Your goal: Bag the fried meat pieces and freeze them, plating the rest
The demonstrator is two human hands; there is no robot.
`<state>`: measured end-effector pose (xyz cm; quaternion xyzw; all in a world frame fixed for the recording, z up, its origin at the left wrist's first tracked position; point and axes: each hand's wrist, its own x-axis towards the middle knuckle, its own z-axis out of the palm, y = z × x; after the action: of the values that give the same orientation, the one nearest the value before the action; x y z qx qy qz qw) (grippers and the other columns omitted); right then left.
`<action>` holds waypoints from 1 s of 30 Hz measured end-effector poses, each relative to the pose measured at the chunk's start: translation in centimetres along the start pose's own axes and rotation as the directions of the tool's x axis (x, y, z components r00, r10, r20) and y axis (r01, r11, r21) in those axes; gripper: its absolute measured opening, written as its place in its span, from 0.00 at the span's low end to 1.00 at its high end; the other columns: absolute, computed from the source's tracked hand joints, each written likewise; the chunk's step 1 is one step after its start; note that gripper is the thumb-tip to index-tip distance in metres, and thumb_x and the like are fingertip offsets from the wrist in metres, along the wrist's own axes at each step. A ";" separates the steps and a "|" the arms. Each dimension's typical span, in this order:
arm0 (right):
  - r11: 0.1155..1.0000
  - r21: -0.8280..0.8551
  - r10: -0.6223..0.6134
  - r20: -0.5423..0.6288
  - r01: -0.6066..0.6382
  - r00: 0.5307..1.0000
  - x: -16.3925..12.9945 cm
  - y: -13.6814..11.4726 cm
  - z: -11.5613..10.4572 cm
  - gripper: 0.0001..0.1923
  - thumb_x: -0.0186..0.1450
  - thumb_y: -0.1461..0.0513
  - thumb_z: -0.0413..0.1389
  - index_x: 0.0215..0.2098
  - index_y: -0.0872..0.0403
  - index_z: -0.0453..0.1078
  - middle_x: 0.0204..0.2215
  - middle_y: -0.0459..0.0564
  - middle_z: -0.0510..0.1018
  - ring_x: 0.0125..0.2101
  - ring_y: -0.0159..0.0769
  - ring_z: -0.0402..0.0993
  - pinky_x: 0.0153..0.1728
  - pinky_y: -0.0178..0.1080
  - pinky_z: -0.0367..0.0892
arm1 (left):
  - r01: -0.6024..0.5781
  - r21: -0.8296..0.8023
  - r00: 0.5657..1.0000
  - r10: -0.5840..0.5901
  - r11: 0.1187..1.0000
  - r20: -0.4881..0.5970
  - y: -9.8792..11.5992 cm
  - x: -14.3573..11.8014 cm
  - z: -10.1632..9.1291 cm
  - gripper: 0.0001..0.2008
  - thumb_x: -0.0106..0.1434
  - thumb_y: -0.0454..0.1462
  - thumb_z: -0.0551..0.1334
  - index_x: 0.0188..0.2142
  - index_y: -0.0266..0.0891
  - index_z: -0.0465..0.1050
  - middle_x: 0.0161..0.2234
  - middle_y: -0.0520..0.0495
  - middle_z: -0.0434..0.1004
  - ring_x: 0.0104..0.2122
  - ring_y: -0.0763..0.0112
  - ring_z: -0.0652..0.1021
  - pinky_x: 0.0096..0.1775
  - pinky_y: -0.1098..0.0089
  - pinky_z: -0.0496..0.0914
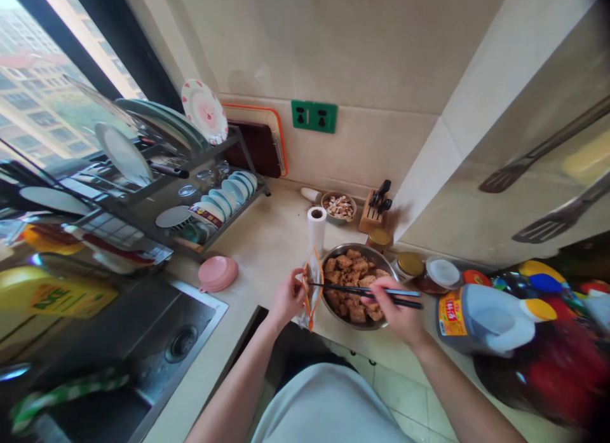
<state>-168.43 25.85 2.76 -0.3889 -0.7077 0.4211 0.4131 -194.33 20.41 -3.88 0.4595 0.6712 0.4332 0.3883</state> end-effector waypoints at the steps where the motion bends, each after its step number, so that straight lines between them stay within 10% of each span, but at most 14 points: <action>1: 0.997 0.043 0.062 -0.104 -0.058 0.993 -0.9 0.0 -1.9 0.11 0.67 0.52 0.53 0.33 0.50 0.70 0.28 0.48 0.80 0.24 0.37 0.78 0.27 0.38 0.75 | 0.010 -0.009 1.000 -0.010 1.000 0.003 0.0 0.0 -0.1 0.22 0.54 0.38 0.56 0.49 0.40 0.61 0.23 0.60 0.65 0.17 0.78 0.68 0.20 0.75 0.65; 5: 0.975 0.100 0.223 -0.487 -0.200 0.845 -4.9 1.4 -8.6 0.16 0.61 0.47 0.58 0.33 0.50 0.70 0.27 0.52 0.80 0.21 0.42 0.77 0.21 0.41 0.75 | 0.039 -0.054 0.999 -0.038 0.998 0.005 0.1 0.0 -0.1 0.23 0.53 0.40 0.58 0.50 0.40 0.60 0.24 0.60 0.65 0.16 0.78 0.68 0.19 0.75 0.66; 11: 0.947 0.144 0.314 -0.590 -0.287 0.743 -8.2 5.1 -10.2 0.20 0.57 0.45 0.62 0.31 0.52 0.70 0.25 0.53 0.81 0.21 0.45 0.78 0.24 0.45 0.77 | 0.052 -0.054 0.999 -0.052 0.997 0.015 0.9 -0.2 0.1 0.23 0.53 0.40 0.58 0.49 0.40 0.61 0.23 0.60 0.65 0.17 0.77 0.69 0.19 0.75 0.67; 30: 0.934 0.207 0.355 -0.430 -0.292 0.830 -6.4 9.1 -10.6 0.20 0.56 0.44 0.61 0.32 0.52 0.71 0.26 0.52 0.81 0.24 0.45 0.79 0.30 0.47 0.79 | 0.057 -0.051 0.996 -0.060 0.997 -0.064 0.7 -0.2 -0.1 0.23 0.51 0.41 0.58 0.48 0.40 0.62 0.23 0.61 0.66 0.16 0.77 0.68 0.17 0.75 0.67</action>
<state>-154.64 26.12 -3.98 -0.5633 -0.4837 0.4267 0.5164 -194.16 20.38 -3.23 0.4156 0.6859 0.4528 0.3896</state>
